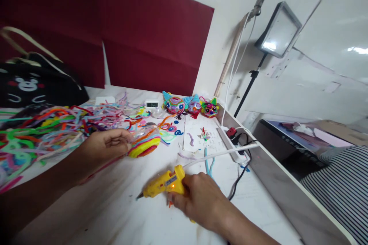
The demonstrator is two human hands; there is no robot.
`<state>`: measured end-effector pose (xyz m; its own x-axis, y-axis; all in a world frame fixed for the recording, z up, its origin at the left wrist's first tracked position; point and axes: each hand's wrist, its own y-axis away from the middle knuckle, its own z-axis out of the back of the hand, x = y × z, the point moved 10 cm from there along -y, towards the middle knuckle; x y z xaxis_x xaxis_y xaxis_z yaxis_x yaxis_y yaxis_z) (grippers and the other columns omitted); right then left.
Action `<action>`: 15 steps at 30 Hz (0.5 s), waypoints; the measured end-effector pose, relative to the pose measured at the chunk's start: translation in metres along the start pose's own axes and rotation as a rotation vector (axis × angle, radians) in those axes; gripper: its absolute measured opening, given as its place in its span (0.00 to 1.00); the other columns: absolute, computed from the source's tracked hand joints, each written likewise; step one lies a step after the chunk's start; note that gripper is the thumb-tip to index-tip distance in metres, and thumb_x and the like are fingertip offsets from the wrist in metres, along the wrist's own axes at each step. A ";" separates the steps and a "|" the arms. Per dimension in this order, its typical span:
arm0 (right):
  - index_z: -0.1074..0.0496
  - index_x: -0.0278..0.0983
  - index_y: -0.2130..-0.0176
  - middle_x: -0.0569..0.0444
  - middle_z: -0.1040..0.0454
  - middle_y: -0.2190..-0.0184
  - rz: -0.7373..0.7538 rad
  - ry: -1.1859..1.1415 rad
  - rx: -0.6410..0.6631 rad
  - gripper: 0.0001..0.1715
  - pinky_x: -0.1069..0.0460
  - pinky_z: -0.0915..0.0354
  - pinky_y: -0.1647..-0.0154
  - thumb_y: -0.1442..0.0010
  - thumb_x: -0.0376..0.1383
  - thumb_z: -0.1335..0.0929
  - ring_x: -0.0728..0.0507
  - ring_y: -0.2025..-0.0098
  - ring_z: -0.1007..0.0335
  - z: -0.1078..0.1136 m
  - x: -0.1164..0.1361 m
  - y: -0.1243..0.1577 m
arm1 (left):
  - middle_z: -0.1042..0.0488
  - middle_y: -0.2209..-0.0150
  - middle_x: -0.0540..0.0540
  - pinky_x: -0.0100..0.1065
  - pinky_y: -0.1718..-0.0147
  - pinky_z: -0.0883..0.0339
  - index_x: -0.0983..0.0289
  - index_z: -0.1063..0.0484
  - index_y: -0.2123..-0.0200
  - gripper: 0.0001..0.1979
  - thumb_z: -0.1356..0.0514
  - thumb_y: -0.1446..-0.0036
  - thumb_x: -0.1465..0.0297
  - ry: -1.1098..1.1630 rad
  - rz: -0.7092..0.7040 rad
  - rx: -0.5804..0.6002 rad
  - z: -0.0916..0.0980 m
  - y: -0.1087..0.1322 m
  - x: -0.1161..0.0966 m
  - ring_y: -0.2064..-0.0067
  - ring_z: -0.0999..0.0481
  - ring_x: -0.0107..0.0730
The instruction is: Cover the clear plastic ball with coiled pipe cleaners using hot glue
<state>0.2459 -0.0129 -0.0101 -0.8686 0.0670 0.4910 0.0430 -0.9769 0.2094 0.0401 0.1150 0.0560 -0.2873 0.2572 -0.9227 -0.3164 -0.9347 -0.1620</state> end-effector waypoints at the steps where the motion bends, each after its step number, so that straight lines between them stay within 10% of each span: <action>1: 0.23 0.35 0.68 0.47 0.21 0.75 0.014 0.107 -0.019 0.24 0.52 0.46 0.75 0.36 0.50 0.34 0.45 0.76 0.29 0.003 0.004 0.000 | 0.28 0.77 0.47 0.29 0.74 0.40 0.63 0.23 0.69 0.09 0.36 0.54 0.64 0.001 0.007 0.024 -0.002 0.001 0.000 0.72 0.30 0.32; 9: 0.22 0.35 0.68 0.43 0.20 0.74 0.070 0.487 -0.047 0.24 0.49 0.45 0.74 0.32 0.48 0.36 0.38 0.72 0.23 0.014 0.027 -0.004 | 0.31 0.78 0.46 0.27 0.77 0.42 0.63 0.25 0.69 0.10 0.36 0.56 0.64 -0.012 0.055 0.107 -0.012 0.001 0.004 0.75 0.33 0.29; 15: 0.31 0.34 0.47 0.40 0.24 0.49 0.709 0.359 -0.766 0.14 0.41 0.34 0.46 0.32 0.32 0.36 0.35 0.46 0.28 0.099 0.096 0.020 | 0.29 0.76 0.47 0.28 0.74 0.37 0.62 0.25 0.71 0.08 0.37 0.53 0.64 -0.013 0.031 0.178 -0.017 0.004 0.003 0.73 0.31 0.30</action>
<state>0.2124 -0.0062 0.1255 -0.8658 -0.5003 -0.0075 0.3788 -0.6456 -0.6631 0.0537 0.1076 0.0466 -0.3108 0.2329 -0.9215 -0.4615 -0.8845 -0.0679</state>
